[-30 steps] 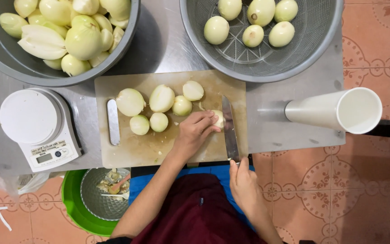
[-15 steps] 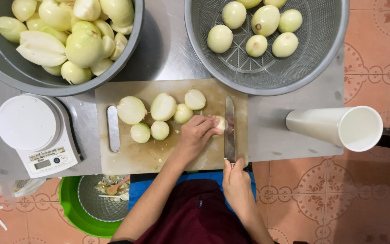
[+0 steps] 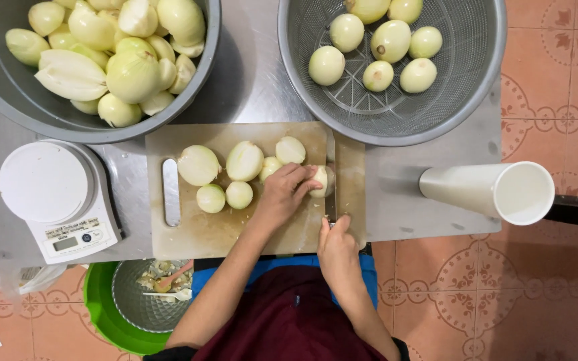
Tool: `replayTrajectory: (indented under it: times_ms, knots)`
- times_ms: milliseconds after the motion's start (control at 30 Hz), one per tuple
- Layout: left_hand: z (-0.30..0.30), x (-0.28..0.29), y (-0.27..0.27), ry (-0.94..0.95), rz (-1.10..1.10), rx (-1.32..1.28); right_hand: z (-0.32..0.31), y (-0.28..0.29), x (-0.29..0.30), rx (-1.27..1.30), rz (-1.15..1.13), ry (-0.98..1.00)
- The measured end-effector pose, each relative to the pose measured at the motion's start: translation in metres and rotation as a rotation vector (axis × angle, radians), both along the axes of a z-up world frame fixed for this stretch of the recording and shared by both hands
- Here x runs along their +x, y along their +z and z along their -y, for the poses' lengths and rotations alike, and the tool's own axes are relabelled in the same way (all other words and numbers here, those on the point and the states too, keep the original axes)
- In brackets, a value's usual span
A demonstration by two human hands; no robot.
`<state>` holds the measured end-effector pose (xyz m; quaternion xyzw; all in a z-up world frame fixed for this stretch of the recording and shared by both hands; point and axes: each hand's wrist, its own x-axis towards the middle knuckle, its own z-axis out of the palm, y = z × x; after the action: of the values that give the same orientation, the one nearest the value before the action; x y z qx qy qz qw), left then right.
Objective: Peeling the outer skin off onions and cutting them into pieces on a cutting board.
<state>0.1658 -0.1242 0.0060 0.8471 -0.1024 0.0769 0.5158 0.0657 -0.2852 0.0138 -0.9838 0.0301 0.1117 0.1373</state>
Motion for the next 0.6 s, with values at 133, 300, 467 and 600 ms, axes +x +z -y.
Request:
replayTrajectory:
  times_ms: [133, 300, 467, 600]
  knots:
    - [-0.001, -0.004, -0.001, 0.009, 0.034, 0.028, 0.005, -0.003, 0.001, -0.061, 0.057, 0.019]
    - [0.005, -0.029, -0.008, 0.024, 0.107, 0.162, 0.011, 0.037, -0.012, -0.180, 0.078, 0.139]
    - [0.018, -0.051, 0.014, 0.135, 0.261, 0.126, 0.024, 0.009, -0.034, -0.103, 0.123, 0.111]
    - [0.019, -0.033, 0.070, 0.136, 0.380, 0.028, 0.023, 0.001, -0.047, -0.202, 0.272, 0.166]
